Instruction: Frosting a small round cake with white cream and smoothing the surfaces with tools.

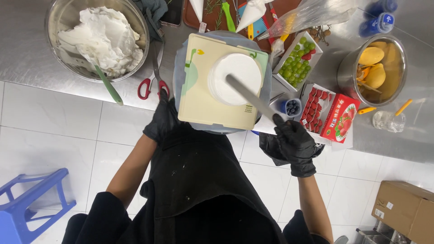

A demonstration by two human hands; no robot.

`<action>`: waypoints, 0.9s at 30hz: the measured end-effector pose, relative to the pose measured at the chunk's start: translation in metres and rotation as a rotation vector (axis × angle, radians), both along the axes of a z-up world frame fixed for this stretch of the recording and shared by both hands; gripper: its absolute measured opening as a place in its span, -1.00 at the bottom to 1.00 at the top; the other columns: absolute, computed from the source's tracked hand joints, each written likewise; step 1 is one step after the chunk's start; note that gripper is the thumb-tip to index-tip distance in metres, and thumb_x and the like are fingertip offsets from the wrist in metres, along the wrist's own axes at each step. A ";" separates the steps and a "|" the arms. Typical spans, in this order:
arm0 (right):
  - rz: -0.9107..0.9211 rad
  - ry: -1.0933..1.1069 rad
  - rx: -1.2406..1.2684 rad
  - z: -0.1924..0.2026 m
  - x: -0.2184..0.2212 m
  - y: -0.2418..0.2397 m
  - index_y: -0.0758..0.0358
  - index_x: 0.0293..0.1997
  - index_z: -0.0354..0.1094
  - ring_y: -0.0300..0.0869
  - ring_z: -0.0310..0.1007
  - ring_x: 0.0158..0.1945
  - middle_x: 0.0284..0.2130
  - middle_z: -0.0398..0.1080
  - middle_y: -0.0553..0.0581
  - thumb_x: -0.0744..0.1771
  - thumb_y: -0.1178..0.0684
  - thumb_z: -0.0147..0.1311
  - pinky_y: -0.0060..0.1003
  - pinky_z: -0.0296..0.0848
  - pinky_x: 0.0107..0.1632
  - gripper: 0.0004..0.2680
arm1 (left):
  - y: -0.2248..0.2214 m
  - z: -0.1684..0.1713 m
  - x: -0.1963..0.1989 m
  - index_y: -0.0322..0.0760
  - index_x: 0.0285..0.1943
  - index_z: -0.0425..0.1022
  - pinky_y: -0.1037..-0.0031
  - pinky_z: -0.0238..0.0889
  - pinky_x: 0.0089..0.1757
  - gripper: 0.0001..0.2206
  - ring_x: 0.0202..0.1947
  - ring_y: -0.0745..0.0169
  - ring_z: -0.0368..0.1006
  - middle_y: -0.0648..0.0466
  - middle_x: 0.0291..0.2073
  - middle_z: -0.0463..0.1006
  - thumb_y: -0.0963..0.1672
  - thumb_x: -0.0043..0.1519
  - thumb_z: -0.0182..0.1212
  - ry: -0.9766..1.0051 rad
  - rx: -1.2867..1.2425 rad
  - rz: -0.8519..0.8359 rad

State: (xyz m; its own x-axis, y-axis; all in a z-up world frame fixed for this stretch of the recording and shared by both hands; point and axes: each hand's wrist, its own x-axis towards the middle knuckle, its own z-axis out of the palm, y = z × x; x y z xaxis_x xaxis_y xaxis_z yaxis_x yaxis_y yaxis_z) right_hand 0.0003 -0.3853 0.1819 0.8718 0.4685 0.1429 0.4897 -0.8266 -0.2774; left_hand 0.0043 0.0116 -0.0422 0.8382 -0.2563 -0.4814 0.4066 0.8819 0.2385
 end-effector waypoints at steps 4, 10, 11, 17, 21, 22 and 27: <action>-0.209 -0.030 0.069 0.011 0.004 0.013 -0.12 0.30 0.41 -0.14 0.46 -0.29 -0.20 0.46 0.12 0.37 0.08 0.24 -0.25 0.45 -0.24 -0.67 | -0.022 -0.040 -0.011 -0.26 0.52 0.17 0.28 0.26 0.23 -0.32 0.28 0.07 0.36 0.00 0.32 0.42 0.20 0.36 -0.08 -0.040 0.028 -0.036; -0.100 0.253 0.154 0.016 -0.006 0.019 -0.07 0.29 0.41 -0.16 0.47 -0.27 -0.23 0.46 0.13 0.34 0.12 0.22 -0.28 0.45 -0.21 -0.65 | 0.011 0.025 0.015 -0.31 0.47 0.18 0.21 0.30 0.19 -0.21 0.24 -0.01 0.40 -0.08 0.24 0.48 0.27 0.24 -0.17 0.000 -0.108 0.051; -0.041 0.329 0.143 0.014 -0.008 0.013 -0.02 0.27 0.44 -0.17 0.50 -0.25 -0.22 0.49 0.13 0.32 0.13 0.22 -0.31 0.47 -0.19 -0.65 | 0.015 0.027 0.016 -0.41 0.45 0.21 0.23 0.31 0.20 -0.13 0.24 -0.08 0.41 -0.17 0.23 0.50 0.30 0.22 -0.18 -0.008 -0.168 0.074; -0.254 0.666 0.712 0.043 0.037 -0.005 0.33 0.29 0.36 -0.18 0.55 0.05 0.07 0.53 0.19 0.38 0.27 0.09 -0.31 0.53 0.11 -0.70 | -0.017 -0.039 -0.012 -0.34 0.47 0.30 0.26 0.29 0.25 -0.17 0.25 0.03 0.43 -0.06 0.29 0.47 0.31 0.28 -0.13 0.013 -0.256 0.038; 0.055 0.708 0.445 0.126 0.085 0.056 0.22 0.32 0.33 -0.23 0.45 0.17 0.16 0.46 0.14 0.35 0.20 0.13 -0.34 0.45 0.17 -0.66 | -0.007 -0.052 -0.009 -0.45 0.50 0.36 0.34 0.27 -0.02 -0.14 -0.03 0.11 0.40 -0.10 0.18 0.53 0.33 0.41 -0.10 -0.153 -0.103 -0.117; 0.131 0.475 0.027 0.153 0.088 0.086 0.05 0.28 0.40 -0.15 0.48 -0.07 -0.05 0.49 0.14 0.35 0.09 0.17 -0.28 0.45 -0.04 -0.68 | 0.000 -0.026 -0.005 -0.47 0.46 0.39 0.39 0.30 0.00 -0.14 -0.02 0.14 0.43 -0.08 0.13 0.57 0.32 0.38 -0.11 -0.120 -0.037 -0.023; 0.441 -0.016 -0.636 0.214 0.095 0.186 -0.16 0.19 0.51 -0.04 0.47 -0.35 -0.36 0.45 0.14 0.38 -0.09 0.14 -0.14 0.39 -0.32 -0.76 | -0.008 0.007 -0.006 -0.42 0.29 0.39 0.31 0.47 0.09 -0.25 0.02 0.08 0.57 -0.05 0.02 0.64 0.26 0.26 -0.12 -0.019 -0.143 0.170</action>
